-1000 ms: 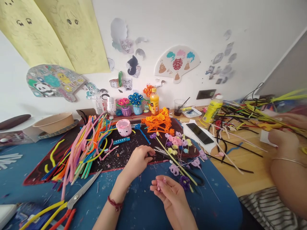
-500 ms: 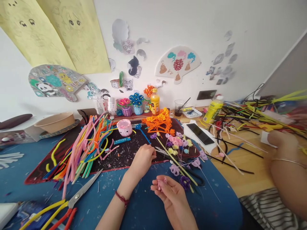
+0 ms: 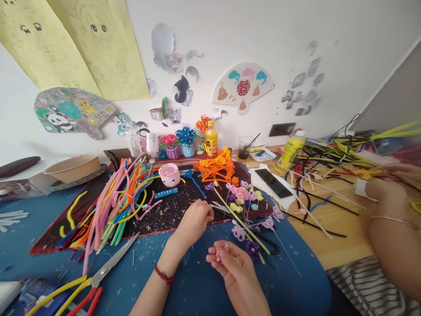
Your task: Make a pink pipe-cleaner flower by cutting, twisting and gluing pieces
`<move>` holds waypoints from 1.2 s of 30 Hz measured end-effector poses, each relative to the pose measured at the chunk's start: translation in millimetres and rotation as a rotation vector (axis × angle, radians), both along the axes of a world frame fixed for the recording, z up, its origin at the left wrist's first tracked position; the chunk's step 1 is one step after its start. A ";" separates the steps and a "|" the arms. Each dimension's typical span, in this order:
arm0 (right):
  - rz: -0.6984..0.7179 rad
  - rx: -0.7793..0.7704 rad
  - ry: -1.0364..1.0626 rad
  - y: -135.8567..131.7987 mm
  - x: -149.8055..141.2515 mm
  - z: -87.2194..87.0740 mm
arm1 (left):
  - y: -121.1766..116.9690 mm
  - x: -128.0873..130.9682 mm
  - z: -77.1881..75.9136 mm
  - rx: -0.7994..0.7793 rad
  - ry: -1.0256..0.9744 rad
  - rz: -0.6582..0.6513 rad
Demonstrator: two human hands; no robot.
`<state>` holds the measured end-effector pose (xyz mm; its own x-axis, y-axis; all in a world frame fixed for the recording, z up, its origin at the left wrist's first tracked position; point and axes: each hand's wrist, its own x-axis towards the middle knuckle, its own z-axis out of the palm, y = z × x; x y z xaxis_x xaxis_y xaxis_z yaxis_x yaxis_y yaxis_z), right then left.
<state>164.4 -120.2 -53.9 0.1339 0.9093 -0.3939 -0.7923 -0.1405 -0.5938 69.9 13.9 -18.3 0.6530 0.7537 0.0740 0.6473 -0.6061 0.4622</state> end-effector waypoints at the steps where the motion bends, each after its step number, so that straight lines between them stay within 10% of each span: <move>1: -0.005 -0.007 -0.003 -0.1 -0.1 0.6 | 0.5 -0.6 -0.2 -0.004 -0.007 -0.002; 26: 0.017 0.031 0.031 -0.4 0.5 -5.0 | 0.8 -19.0 3.1 -0.041 -0.149 0.080; 36: -0.043 0.057 0.008 2.6 -6.8 11.8 | -69.1 -38.7 25.5 0.116 -0.416 0.033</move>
